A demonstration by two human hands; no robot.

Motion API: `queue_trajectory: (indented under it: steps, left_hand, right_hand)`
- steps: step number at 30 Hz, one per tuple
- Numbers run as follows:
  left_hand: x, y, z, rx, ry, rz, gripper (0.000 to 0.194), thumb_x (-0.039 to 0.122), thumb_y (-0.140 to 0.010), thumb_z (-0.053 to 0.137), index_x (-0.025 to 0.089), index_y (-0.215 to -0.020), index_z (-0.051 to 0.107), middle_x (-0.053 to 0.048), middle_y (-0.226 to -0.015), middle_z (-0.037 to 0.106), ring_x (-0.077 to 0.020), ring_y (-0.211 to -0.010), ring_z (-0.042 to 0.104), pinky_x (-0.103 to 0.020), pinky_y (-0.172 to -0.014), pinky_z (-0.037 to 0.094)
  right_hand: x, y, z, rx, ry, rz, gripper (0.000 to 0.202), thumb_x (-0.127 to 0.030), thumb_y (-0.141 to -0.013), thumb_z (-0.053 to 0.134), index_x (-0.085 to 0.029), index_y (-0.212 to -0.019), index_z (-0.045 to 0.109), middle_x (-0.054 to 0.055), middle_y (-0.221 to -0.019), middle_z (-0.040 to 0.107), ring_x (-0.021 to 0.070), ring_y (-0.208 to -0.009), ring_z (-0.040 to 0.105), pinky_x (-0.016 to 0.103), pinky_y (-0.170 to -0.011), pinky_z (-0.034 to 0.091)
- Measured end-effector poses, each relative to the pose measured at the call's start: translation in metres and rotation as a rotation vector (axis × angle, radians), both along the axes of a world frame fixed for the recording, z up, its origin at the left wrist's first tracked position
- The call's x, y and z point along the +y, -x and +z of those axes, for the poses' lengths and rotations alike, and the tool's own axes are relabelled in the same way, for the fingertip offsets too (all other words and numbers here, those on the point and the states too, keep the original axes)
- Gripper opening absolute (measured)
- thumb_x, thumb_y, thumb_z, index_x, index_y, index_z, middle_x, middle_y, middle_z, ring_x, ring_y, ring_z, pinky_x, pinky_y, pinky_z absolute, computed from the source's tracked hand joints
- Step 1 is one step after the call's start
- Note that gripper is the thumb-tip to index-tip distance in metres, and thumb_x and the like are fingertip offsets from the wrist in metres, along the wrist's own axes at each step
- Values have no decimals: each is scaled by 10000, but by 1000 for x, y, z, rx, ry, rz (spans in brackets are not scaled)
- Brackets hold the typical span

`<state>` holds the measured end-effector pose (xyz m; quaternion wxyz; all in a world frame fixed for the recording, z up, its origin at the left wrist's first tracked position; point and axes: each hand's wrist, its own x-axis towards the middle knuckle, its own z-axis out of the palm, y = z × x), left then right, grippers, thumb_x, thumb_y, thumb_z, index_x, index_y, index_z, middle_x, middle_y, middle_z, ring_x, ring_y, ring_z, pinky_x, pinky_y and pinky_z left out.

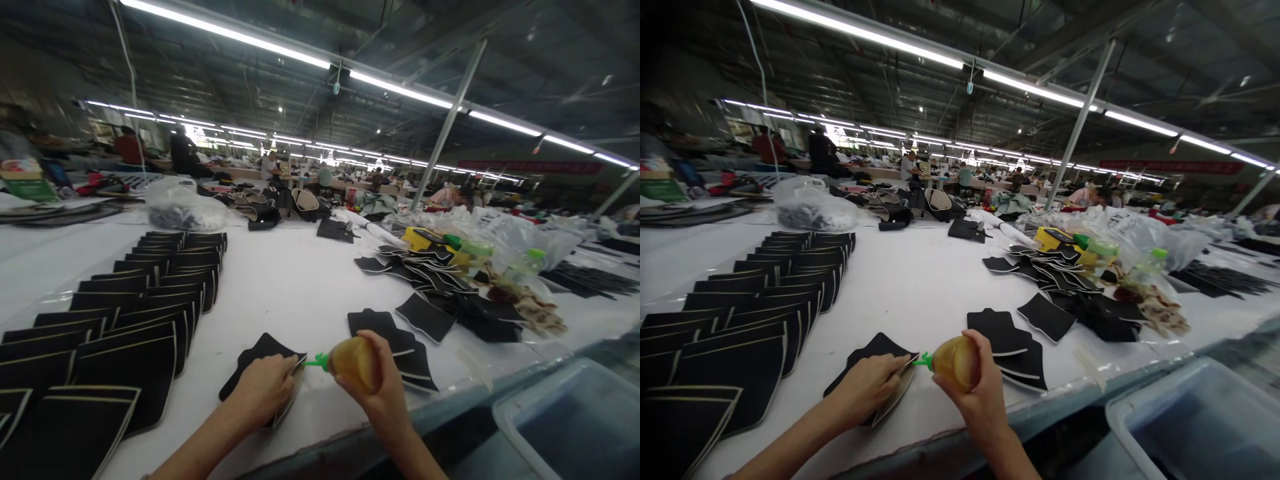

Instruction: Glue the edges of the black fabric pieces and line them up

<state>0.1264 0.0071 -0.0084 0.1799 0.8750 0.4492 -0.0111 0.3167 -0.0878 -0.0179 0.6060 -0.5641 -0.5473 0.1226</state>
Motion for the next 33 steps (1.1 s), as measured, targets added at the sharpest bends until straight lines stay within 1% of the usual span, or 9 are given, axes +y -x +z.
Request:
queue_trajectory:
  steps: [6,10,15,18,21,25,30,33]
  left_hand:
    - [-2,0,-5,3,18,6,459,190,-847,338,268,-1230,578,-81,-964,664,-265,-928,635,-339,-782,431]
    - [-6,2,-7,-33,67,30,473,197,-866,313,287,-1272,538,-66,-957,621,-235,-875,640,-321,-761,439]
    - [-7,6,-10,-94,76,-4,467,229,-877,297,272,-1274,538,-68,-981,596,-230,-875,641,-330,-761,453]
    - [-7,7,-11,-111,84,0,473,248,-879,293,262,-1291,526,-71,-995,587,-231,-881,639,-342,-771,460]
    - [-8,8,-12,-113,83,4,499,257,-876,293,255,-1333,493,-74,-1008,576,-235,-867,633,-359,-765,467]
    - [-9,9,-13,-135,84,-28,536,253,-863,307,227,-1380,450,-85,-1038,564,-232,-866,622,-370,-791,472]
    - [-8,11,-11,-157,137,-29,554,243,-860,315,183,-1399,431,-102,-1060,556,-235,-938,606,-375,-871,456]
    - [-7,13,-10,-181,171,-37,543,262,-876,312,179,-1400,429,-103,-1070,552,-231,-960,598,-364,-890,448]
  right_hand:
    - [6,0,0,-233,-37,53,652,-349,-714,813,-267,-1260,467,58,-1130,591,262,-982,599,340,-850,487]
    - [5,-2,-1,-329,-38,87,657,-357,-733,801,-267,-1275,440,69,-1136,590,267,-981,605,338,-843,491]
    - [5,-3,1,-251,48,28,569,-385,-749,772,-265,-1219,475,41,-1105,589,244,-938,603,325,-815,488]
    - [7,-4,2,-201,45,1,529,-378,-766,751,-264,-1206,481,36,-1099,574,238,-935,588,337,-833,475]
    - [7,-4,2,-188,61,23,536,-374,-766,752,-265,-1213,475,34,-1096,569,236,-927,583,344,-839,464]
    - [8,-6,3,-144,108,69,531,-376,-751,765,-273,-1194,489,21,-1084,571,230,-914,575,327,-812,460]
    - [13,-10,5,-70,112,23,524,-388,-739,763,-260,-1173,499,26,-1047,567,238,-882,560,343,-781,461]
    - [11,-8,4,-31,142,40,529,-393,-725,768,-248,-1160,505,30,-1039,570,245,-885,555,352,-783,457]
